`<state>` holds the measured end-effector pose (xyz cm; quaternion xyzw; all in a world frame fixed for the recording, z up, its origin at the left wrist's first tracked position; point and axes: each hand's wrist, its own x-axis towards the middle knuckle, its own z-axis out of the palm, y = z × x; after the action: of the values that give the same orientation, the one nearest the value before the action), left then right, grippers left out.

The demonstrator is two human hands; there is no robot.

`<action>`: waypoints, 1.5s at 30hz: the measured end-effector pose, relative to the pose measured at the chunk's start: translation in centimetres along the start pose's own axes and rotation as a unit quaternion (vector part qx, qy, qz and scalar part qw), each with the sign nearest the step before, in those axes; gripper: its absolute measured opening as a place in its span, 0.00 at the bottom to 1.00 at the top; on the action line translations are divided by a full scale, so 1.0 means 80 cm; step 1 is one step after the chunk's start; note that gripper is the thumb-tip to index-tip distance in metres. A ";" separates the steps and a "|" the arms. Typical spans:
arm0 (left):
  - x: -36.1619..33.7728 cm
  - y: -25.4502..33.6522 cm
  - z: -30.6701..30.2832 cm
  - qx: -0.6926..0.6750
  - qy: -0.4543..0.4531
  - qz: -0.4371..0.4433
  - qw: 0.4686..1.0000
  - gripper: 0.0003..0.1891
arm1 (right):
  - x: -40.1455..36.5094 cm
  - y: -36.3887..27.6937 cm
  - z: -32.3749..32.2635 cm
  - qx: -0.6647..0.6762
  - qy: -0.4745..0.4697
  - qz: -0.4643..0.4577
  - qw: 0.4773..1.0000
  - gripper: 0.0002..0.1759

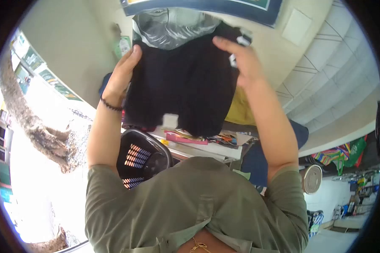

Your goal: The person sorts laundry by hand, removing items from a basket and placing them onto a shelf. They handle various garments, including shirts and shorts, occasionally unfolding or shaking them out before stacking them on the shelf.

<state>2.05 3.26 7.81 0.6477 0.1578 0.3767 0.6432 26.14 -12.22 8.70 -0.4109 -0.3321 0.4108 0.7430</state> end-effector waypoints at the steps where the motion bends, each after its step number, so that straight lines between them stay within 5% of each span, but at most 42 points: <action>1: 0.013 -0.007 0.015 0.032 -0.032 0.045 0.998 0.27 | -0.003 -0.019 -0.006 -0.043 0.036 -0.044 0.997 0.19; 4: 0.076 0.015 0.066 0.210 -0.005 0.183 0.960 0.24 | -0.018 -0.077 -0.030 -0.359 0.134 -0.267 0.884 0.19; 5: 0.088 0.015 0.092 0.127 0.001 0.276 0.953 0.17 | -0.019 -0.095 -0.055 -0.442 0.106 -0.319 0.832 0.22; 7: 0.095 0.013 0.122 0.174 0.022 0.303 0.937 0.13 | -0.036 -0.115 -0.065 -0.393 0.076 -0.410 0.820 0.21; 8: 0.110 -0.015 0.122 0.191 -0.003 0.370 0.909 0.13 | -0.045 -0.115 -0.091 -0.371 0.024 -0.398 0.839 0.22; 9: 0.098 -0.031 0.131 0.255 0.015 0.362 0.896 0.18 | -0.056 -0.117 -0.105 -0.422 0.004 -0.448 0.788 0.23; 11: 0.087 -0.082 0.141 0.260 -0.070 0.444 0.855 0.24 | -0.088 -0.073 -0.153 -0.429 0.028 -0.343 0.835 0.25; 13: 0.057 -0.145 0.137 0.332 -0.154 0.443 0.818 0.27 | -0.130 -0.023 -0.183 -0.551 0.004 -0.319 0.771 0.27; 15: 0.033 -0.234 0.126 0.414 -0.267 0.293 0.819 0.27 | -0.162 0.037 -0.231 -0.661 -0.048 -0.178 0.727 0.32; 17: 0.004 -0.237 0.128 0.404 -0.280 0.260 0.831 0.29 | -0.188 0.075 -0.236 -0.659 -0.042 -0.099 0.745 0.36; 23: -0.009 -0.236 0.132 0.414 -0.285 0.240 0.831 0.38 | -0.163 -0.029 -0.179 -0.716 -0.122 0.034 0.687 0.27; 25: -0.020 -0.232 0.134 0.434 -0.268 0.241 0.825 0.39 | -0.134 -0.044 -0.126 -0.769 -0.015 -0.211 0.604 0.24; 28: -0.036 -0.214 0.124 0.450 -0.233 0.239 0.828 0.33 | -0.076 -0.009 -0.094 -0.728 0.138 -0.371 0.559 0.26; 30: -0.046 -0.209 0.107 0.447 -0.206 0.255 0.832 0.28 | -0.059 0.067 -0.120 -0.820 0.092 -0.133 0.549 0.34; 31: -0.047 -0.203 0.085 0.474 -0.136 0.246 0.834 0.26 | -0.058 0.138 -0.163 -0.869 0.053 -0.050 0.489 0.38; 32: -0.052 -0.196 0.054 0.497 -0.068 0.235 0.833 0.24 | -0.062 0.153 -0.169 -0.857 0.061 -0.041 0.510 0.38; 33: -0.049 -0.187 0.018 0.584 0.004 0.247 0.773 0.22 | -0.062 0.158 -0.171 -0.845 0.068 -0.032 0.530 0.39; 34: -0.040 -0.177 -0.017 0.558 0.061 0.231 0.795 0.23 | -0.058 0.155 -0.170 -0.841 0.070 -0.034 0.535 0.39; 36: -0.044 -0.187 -0.095 0.704 0.162 0.057 0.690 0.30 | -0.059 0.145 -0.166 -0.833 0.077 -0.033 0.546 0.39; 38: -0.036 -0.193 -0.170 0.769 0.138 -0.032 0.624 0.39 | -0.060 0.144 -0.163 -0.835 0.081 -0.025 0.544 0.39; 41: -0.024 -0.208 -0.267 0.666 0.001 -0.020 0.746 0.42 | -0.060 0.143 -0.159 -0.837 0.080 -0.019 0.541 0.39; 45: -0.013 -0.156 -0.268 0.635 -0.049 -0.102 0.764 0.34 | -0.060 0.144 -0.160 -0.836 0.080 -0.023 0.543 0.38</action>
<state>-9.99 19.41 -6.73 0.9059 0.3941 0.0901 0.1260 30.79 -17.02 -7.84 -0.8693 -0.4734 -0.1047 0.0964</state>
